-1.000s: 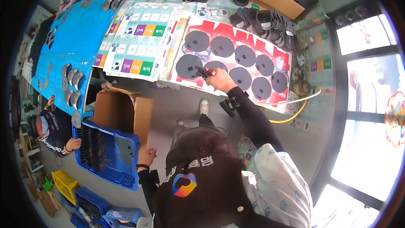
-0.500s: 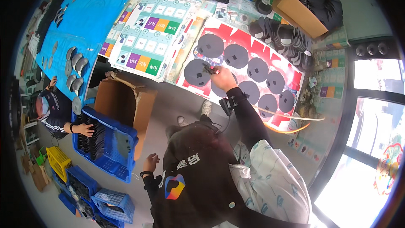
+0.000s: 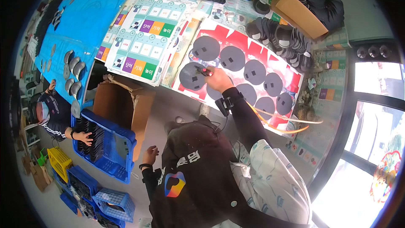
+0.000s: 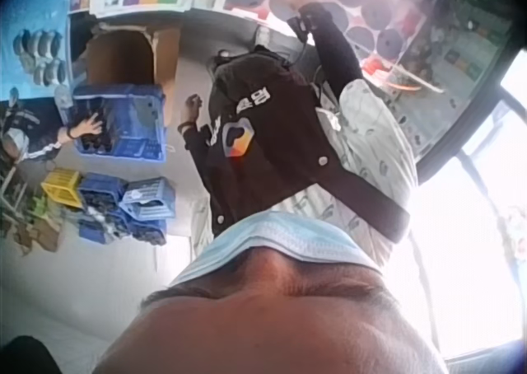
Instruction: Applying adhesive and assembling small circular components onto a sheet for shoe manufacturing.
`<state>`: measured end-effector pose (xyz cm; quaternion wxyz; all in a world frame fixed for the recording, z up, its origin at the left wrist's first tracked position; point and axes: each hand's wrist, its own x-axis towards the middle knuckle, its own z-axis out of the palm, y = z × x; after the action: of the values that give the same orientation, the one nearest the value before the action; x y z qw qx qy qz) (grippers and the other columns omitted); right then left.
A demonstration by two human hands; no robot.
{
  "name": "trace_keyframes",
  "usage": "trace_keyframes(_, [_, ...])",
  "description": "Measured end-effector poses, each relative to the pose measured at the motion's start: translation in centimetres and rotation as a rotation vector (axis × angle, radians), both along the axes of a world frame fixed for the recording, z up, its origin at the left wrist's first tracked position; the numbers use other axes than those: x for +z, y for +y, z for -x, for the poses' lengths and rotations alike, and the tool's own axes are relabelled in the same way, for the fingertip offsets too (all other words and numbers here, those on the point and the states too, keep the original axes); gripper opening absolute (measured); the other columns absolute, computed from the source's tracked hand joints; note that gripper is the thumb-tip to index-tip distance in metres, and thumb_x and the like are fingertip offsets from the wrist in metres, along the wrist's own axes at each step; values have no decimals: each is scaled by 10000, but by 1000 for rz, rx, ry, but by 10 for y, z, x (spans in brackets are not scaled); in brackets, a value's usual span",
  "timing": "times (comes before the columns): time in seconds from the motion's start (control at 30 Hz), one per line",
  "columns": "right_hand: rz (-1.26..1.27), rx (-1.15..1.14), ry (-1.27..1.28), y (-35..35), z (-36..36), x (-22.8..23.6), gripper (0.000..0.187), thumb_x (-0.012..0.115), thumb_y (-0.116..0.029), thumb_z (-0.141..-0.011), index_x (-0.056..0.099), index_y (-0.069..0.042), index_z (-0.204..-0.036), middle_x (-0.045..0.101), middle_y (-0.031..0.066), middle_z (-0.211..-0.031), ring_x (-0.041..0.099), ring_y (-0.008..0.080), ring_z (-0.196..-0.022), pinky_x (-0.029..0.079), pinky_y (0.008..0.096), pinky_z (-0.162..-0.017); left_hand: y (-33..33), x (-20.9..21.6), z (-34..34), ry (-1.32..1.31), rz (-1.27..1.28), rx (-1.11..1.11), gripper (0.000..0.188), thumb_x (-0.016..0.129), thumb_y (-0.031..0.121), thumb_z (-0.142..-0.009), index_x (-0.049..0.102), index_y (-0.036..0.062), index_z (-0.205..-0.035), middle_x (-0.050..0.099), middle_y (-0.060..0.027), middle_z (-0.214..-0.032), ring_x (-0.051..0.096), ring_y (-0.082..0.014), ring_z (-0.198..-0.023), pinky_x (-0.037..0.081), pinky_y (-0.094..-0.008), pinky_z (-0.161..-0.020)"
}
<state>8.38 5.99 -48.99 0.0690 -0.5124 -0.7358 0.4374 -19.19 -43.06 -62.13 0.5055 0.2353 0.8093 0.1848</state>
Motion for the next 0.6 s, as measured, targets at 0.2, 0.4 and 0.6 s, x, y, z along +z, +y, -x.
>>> trace_keyframes(0.2, [46,-19,-86,-13,-18,5,312,631,-194,-801,714,-47,-1064,685,268,-894,658,453,-881,514,495,-796,5,0,-1,2,-11,21,354,614,224,-991,639,-32,-1236,756,-175,-937,746,-224,-835,584,-340,-761])
trace_keyframes(0.4, [-142,-90,-16,-18,-2,-5,308,650,-195,-811,688,-36,-1072,676,236,-842,684,379,-812,519,451,-746,0,-13,-4,-14,-34,81,344,653,276,-957,678,23,-1189,766,-143,-903,748,-213,-798,578,-337,-752])
trace_keyframes(0.6, [-35,-77,29,-27,-26,6,307,585,-156,-798,693,2,-1038,666,300,-906,639,489,-927,505,508,-820,-8,-17,-3,-19,-44,118,330,650,275,-957,681,22,-1167,766,-146,-897,749,-212,-800,578,-335,-754])
